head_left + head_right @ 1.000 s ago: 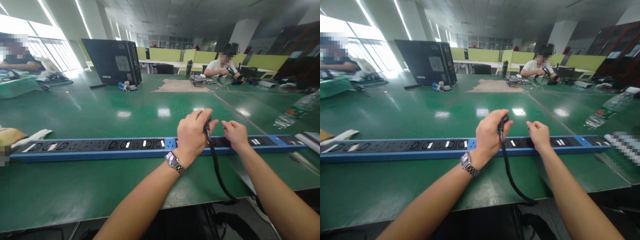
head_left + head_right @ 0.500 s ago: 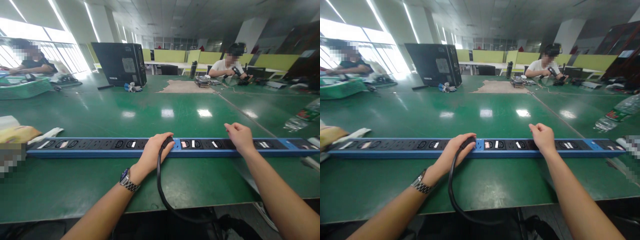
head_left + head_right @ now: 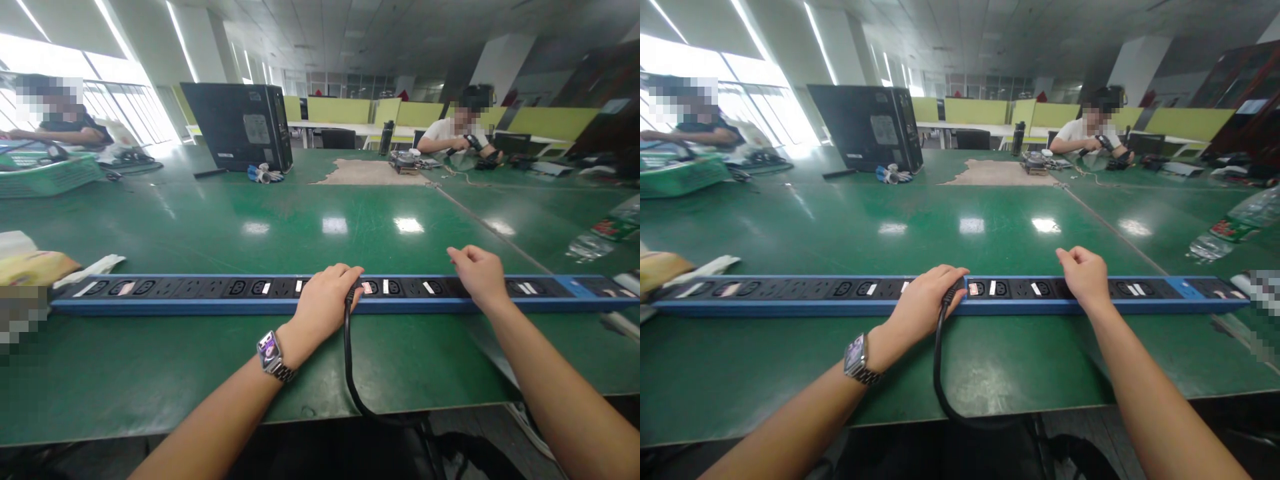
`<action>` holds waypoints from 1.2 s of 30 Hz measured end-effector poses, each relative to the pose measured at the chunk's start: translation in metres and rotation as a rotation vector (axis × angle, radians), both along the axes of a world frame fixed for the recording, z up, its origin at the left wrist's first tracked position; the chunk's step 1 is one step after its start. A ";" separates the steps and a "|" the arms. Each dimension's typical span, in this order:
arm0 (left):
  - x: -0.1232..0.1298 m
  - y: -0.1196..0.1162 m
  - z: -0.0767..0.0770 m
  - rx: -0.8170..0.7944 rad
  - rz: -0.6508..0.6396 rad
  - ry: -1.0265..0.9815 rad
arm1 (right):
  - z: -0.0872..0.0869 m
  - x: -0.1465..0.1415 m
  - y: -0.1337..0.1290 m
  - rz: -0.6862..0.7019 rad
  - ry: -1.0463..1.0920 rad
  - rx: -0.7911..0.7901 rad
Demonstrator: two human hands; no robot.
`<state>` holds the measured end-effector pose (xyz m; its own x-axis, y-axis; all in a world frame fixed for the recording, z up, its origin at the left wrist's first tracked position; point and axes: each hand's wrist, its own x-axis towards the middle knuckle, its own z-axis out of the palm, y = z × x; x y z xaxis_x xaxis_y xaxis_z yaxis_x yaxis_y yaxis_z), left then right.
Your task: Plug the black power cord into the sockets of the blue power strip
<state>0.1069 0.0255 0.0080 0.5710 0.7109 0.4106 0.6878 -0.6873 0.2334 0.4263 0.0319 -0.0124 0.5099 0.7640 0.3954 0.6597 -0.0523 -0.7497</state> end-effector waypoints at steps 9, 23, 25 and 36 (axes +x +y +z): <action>-0.012 0.002 0.002 -0.089 0.021 -0.036 | -0.001 -0.001 0.000 0.003 0.009 0.011; -0.018 0.005 0.030 -0.108 -0.102 0.253 | -0.005 0.002 0.002 -0.016 -0.075 0.026; -0.016 0.005 0.032 -0.100 -0.092 0.275 | -0.005 0.002 0.002 -0.019 -0.091 0.029; -0.010 0.003 0.043 -0.099 -0.025 0.367 | -0.004 0.002 0.002 -0.012 -0.072 0.037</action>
